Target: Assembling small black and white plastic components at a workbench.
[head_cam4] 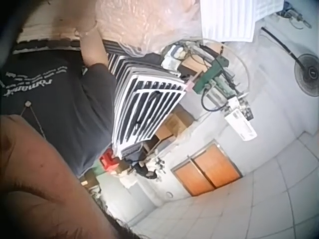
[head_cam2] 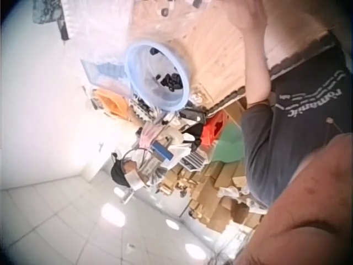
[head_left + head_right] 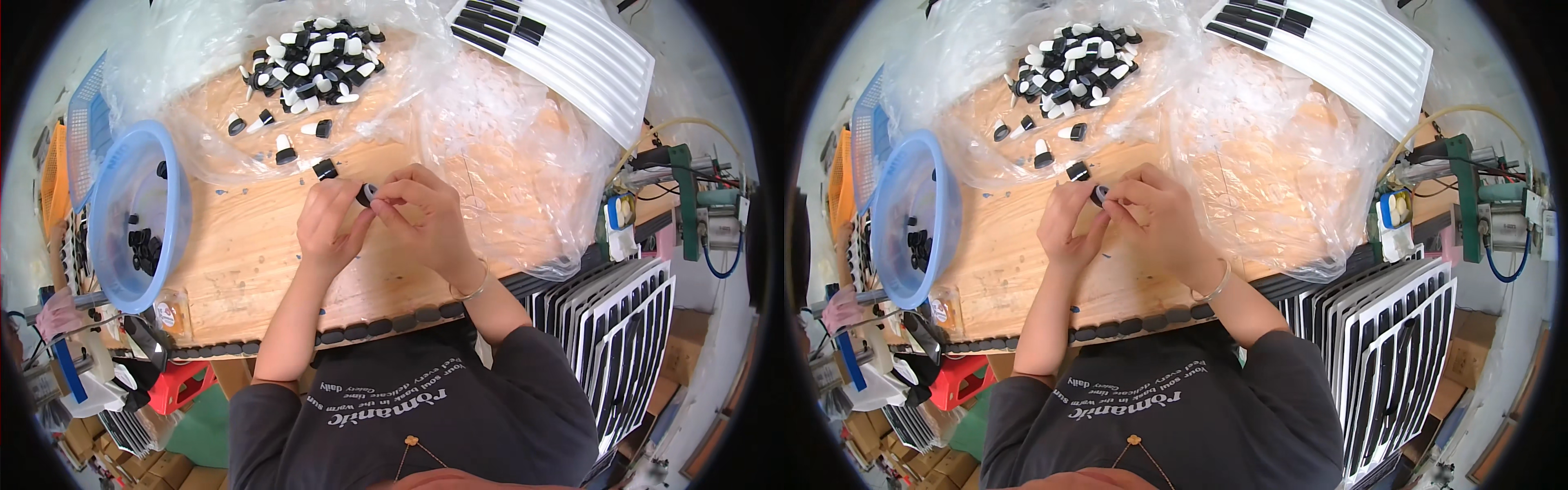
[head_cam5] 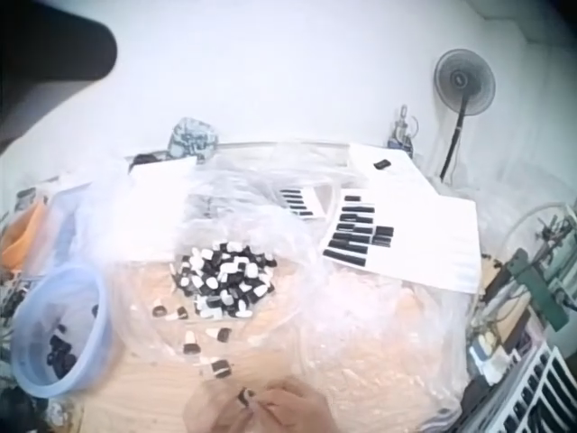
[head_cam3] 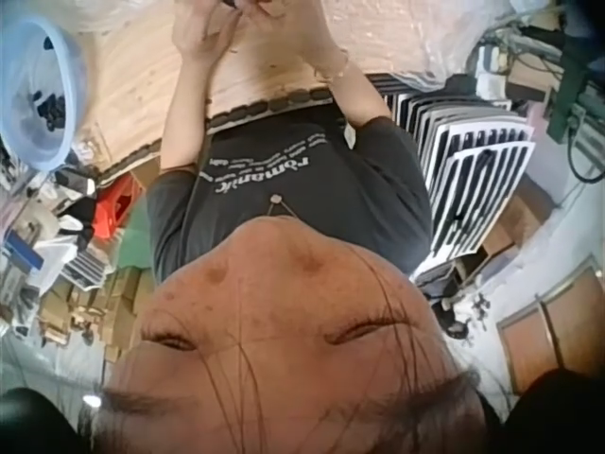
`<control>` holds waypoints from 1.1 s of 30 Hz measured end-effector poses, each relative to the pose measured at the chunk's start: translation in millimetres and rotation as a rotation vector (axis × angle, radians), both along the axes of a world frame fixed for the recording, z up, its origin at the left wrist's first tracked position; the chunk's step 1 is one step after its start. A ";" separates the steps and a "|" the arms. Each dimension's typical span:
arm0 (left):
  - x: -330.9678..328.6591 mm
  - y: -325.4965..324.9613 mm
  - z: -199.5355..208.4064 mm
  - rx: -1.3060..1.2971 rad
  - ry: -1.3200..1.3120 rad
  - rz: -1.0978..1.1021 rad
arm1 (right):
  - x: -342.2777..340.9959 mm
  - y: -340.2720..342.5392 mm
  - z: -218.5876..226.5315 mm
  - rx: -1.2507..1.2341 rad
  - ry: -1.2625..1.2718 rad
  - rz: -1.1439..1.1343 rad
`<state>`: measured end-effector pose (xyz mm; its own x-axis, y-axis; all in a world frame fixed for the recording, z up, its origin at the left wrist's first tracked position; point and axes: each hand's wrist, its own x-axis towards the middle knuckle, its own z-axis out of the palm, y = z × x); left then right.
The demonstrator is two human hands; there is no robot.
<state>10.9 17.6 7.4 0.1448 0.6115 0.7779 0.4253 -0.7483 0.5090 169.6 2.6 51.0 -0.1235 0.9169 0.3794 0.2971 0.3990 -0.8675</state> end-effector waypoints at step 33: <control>-0.9 2.3 1.8 -0.338 0.003 0.009 | 4.6 26.6 -35.3 -0.541 0.365 0.195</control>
